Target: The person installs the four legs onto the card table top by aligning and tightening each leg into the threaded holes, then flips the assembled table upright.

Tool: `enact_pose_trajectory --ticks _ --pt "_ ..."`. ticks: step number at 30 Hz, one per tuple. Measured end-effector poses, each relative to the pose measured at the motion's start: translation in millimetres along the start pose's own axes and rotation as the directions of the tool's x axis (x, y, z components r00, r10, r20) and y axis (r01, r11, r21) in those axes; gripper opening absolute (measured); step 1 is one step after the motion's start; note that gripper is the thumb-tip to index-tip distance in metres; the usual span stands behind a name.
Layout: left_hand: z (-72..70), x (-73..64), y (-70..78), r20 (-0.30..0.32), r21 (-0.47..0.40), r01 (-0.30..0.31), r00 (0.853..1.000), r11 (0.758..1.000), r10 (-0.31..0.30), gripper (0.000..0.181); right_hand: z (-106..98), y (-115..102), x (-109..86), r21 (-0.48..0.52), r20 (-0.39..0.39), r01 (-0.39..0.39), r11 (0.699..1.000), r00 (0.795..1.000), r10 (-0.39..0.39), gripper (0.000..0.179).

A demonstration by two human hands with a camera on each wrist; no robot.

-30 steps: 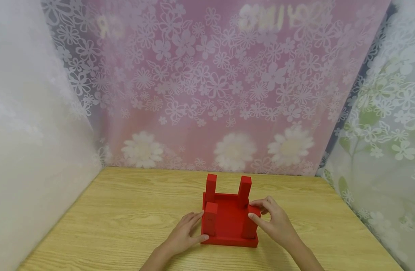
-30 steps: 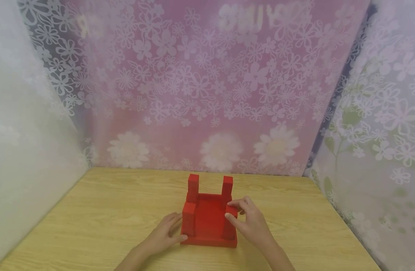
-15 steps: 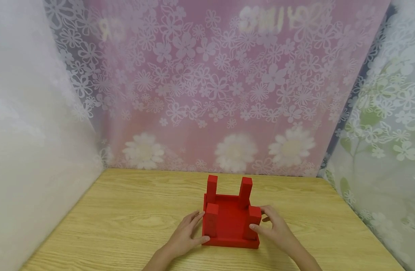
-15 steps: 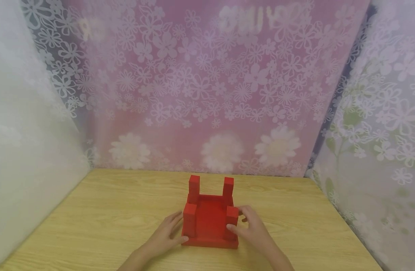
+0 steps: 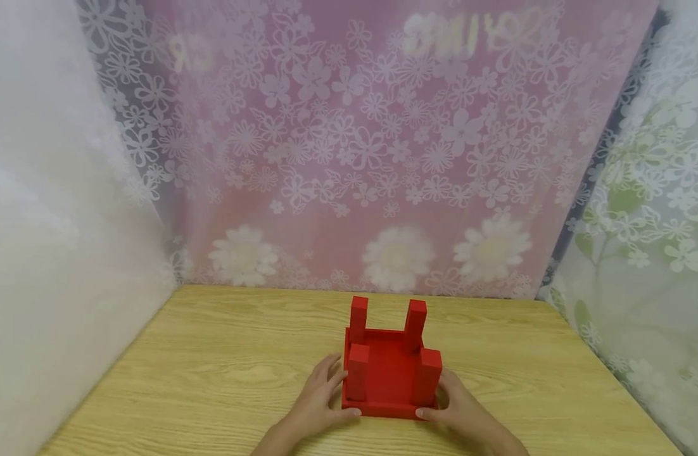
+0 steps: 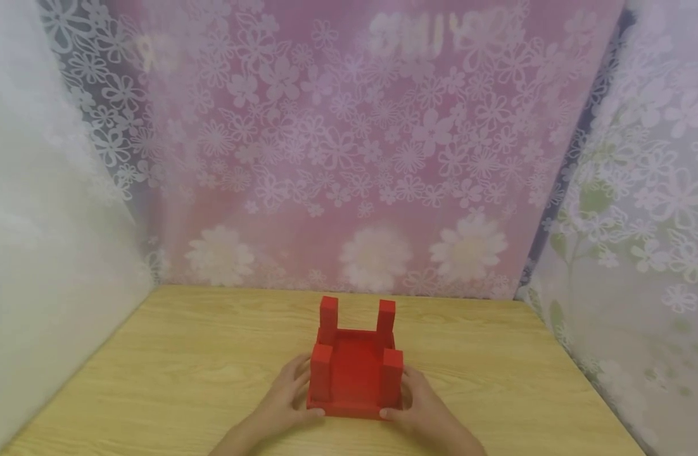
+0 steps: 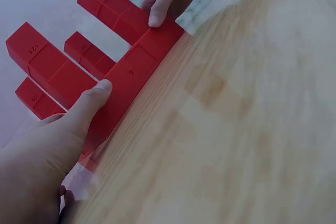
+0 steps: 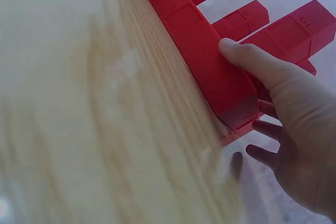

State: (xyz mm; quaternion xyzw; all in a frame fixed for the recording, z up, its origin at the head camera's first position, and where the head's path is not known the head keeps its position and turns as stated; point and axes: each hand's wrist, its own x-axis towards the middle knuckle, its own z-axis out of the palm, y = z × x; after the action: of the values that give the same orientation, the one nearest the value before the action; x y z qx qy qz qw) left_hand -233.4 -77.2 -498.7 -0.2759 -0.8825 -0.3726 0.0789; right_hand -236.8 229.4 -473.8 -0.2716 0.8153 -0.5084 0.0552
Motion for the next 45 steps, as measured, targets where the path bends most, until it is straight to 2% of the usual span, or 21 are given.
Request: enact_pose_trajectory --ticks 2,3,6,9,16,24,29,33,38,41,45 --pt "3.3 0.4 1.4 0.000 0.026 0.000 1.000 1.000 0.000 0.081 2 5 -0.5 0.059 0.022 0.023 0.998 0.999 -0.024 0.068" --pt "5.0 0.6 1.6 -0.002 0.041 -0.001 1.000 0.999 0.001 0.081 3 7 -1.4 0.043 0.013 0.028 0.999 0.999 -0.029 0.068" --pt "8.7 1.0 1.3 -0.017 0.083 -0.009 1.000 0.997 0.011 0.079 7 10 -4.1 -0.072 -0.049 0.001 0.997 0.999 -0.005 0.070" --pt "10.9 0.7 0.7 -0.028 0.086 -0.013 0.999 0.996 0.016 0.076 9 12 -6.5 -0.187 -0.114 -0.048 0.981 0.993 0.027 0.071" --pt "12.6 0.3 -2.0 -0.044 -0.010 -0.023 0.999 1.000 0.023 0.072 13 13 -8.1 -0.142 -0.146 -0.084 0.986 0.987 0.063 0.064" --pt "13.7 -2.3 -6.0 -0.054 -0.066 -0.030 0.998 0.997 0.027 0.069 18 11 -8.4 -0.087 -0.165 -0.134 0.987 0.979 0.118 0.060" --pt "14.3 -2.3 -6.7 -0.065 -0.123 -0.035 0.998 0.992 0.027 0.069 18 10 -9.4 -0.066 -0.181 -0.123 0.990 0.977 0.109 0.058" --pt "13.5 -0.2 -5.5 -0.087 -0.194 -0.053 0.995 0.980 0.037 0.065 16 8 -9.6 -0.012 -0.198 -0.123 0.992 0.973 0.118 0.055" --pt "11.9 3.3 -1.1 -0.084 -0.264 -0.053 0.996 0.963 0.031 0.049 12 -1 -11.1 0.102 -0.203 -0.176 0.979 0.960 0.194 0.058" --pt "7.4 4.3 4.8 -0.069 -0.327 -0.018 0.998 0.945 -0.004 0.049 9 -7 -9.8 0.098 -0.206 -0.184 0.978 0.958 0.201 0.063" --pt "-2.0 4.9 17.5 -0.054 -0.417 0.037 0.996 0.908 -0.065 0.051 4 -17 -7.8 0.016 -0.221 -0.174 0.985 0.960 0.173 0.062"
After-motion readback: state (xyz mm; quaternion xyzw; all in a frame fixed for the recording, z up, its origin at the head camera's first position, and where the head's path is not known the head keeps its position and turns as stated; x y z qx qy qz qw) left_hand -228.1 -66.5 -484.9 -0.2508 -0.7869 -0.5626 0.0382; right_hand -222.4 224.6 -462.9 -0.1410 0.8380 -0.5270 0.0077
